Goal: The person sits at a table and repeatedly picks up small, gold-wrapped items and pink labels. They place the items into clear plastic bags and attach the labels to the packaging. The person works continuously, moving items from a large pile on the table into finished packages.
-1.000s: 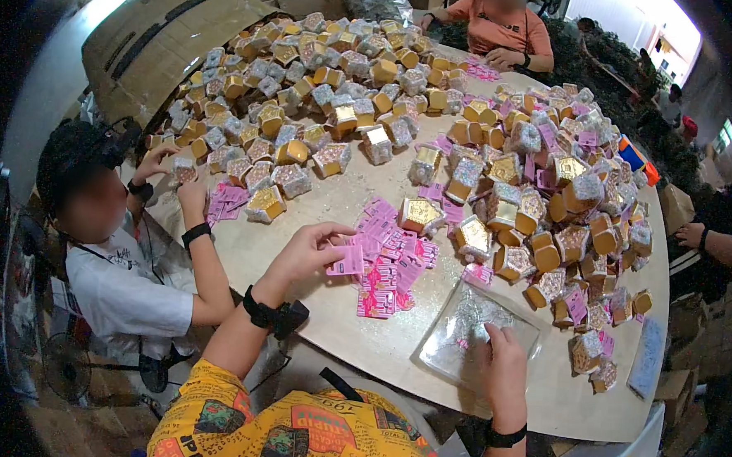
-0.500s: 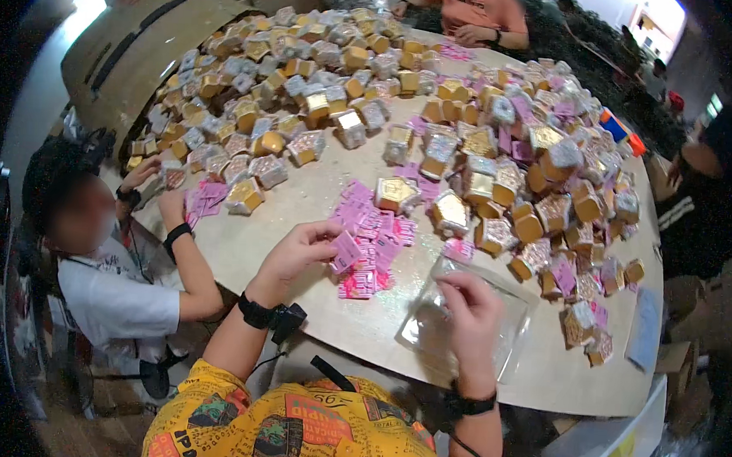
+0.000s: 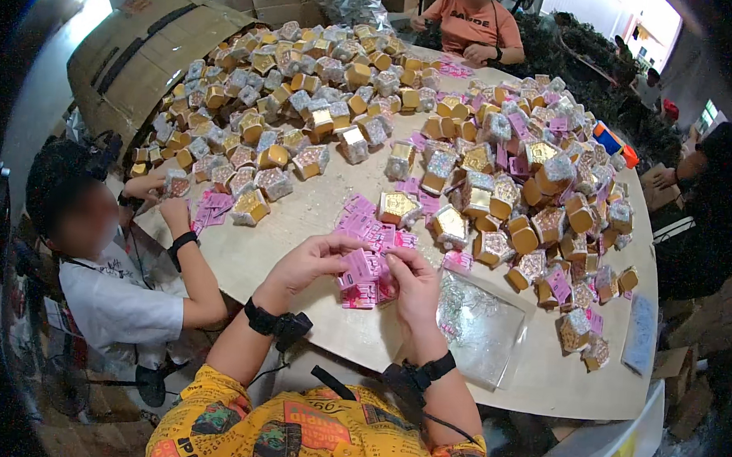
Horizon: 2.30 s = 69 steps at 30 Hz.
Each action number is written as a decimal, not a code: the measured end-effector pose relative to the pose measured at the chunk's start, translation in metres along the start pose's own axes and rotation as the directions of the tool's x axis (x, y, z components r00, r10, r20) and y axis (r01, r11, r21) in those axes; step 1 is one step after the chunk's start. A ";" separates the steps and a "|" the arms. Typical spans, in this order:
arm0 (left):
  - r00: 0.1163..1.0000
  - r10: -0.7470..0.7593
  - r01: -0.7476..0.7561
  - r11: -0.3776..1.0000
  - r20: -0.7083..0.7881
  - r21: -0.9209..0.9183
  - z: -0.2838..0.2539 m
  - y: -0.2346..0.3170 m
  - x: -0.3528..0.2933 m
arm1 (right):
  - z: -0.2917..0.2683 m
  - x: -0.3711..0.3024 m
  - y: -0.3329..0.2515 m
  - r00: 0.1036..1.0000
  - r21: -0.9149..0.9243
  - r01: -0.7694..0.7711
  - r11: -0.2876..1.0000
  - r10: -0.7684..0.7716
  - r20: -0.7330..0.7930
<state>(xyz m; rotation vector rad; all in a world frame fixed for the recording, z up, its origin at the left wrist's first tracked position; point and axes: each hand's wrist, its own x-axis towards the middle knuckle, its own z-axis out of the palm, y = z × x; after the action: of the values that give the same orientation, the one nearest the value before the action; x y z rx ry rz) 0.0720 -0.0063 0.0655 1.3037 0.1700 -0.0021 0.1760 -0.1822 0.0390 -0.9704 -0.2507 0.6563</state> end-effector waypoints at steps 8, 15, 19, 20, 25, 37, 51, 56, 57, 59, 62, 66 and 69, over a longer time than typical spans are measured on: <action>0.849 0.508 -0.076 0.389 -0.145 0.918 0.035 0.010 -0.003 | 0.009 0.001 0.003 0.983 0.209 -0.121 0.970 0.146 -0.108; 0.756 0.653 -0.269 0.372 -0.044 0.888 0.047 0.019 -0.006 | 0.011 -0.006 -0.002 0.986 0.177 -0.154 0.972 0.164 -0.044; 0.734 0.679 -0.302 0.318 0.007 0.899 0.048 0.020 -0.008 | 0.016 -0.012 -0.009 0.994 0.127 -0.113 0.985 0.111 0.021; 0.738 0.675 -0.291 0.312 0.005 0.904 0.046 0.023 -0.010 | 0.013 -0.010 -0.006 0.990 0.114 -0.111 0.987 0.100 0.102; 0.750 0.658 -0.314 0.264 0.068 0.912 0.052 0.030 -0.014 | 0.009 -0.017 -0.014 0.989 -0.042 -0.091 0.995 0.096 0.109; 0.651 0.754 -0.377 0.221 0.088 0.899 0.064 0.030 -0.014 | 0.010 -0.016 -0.036 0.990 -0.084 0.096 0.992 -0.086 0.112; 0.629 0.773 -0.434 0.269 0.076 0.860 0.074 0.027 -0.017 | -0.007 -0.051 -0.098 0.930 -0.435 0.350 0.830 -0.363 0.057; 0.667 0.741 -0.418 0.280 0.082 0.864 0.083 0.029 -0.021 | 0.011 -0.058 -0.040 0.984 -0.153 0.132 0.979 -0.110 0.139; 0.674 0.734 -0.411 0.283 0.080 0.867 0.081 0.028 -0.024 | 0.012 -0.056 -0.027 0.979 -0.118 0.151 0.982 -0.131 0.159; 0.682 0.727 -0.404 0.278 0.085 0.871 0.078 0.025 -0.026 | 0.016 -0.056 -0.024 0.979 -0.095 0.099 0.991 -0.080 0.185; 0.730 0.671 -0.390 0.256 0.127 0.884 0.071 0.025 -0.035 | 0.017 -0.057 -0.025 0.978 -0.067 0.041 0.997 -0.027 0.206; 0.732 0.655 -0.391 0.179 0.188 0.903 0.080 0.042 -0.041 | 0.011 -0.057 -0.032 0.954 -0.060 0.012 0.998 0.007 0.299; 0.728 0.604 -0.421 0.021 0.324 0.907 0.081 0.052 -0.048 | 0.016 -0.057 -0.036 0.960 -0.117 -0.085 0.989 0.113 0.255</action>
<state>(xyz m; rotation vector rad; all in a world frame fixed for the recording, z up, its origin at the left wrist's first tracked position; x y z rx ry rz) 0.0403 -0.0749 0.1424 2.6188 -0.2872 0.7966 0.1379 -0.2206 0.0823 -1.0015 -0.4764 0.8719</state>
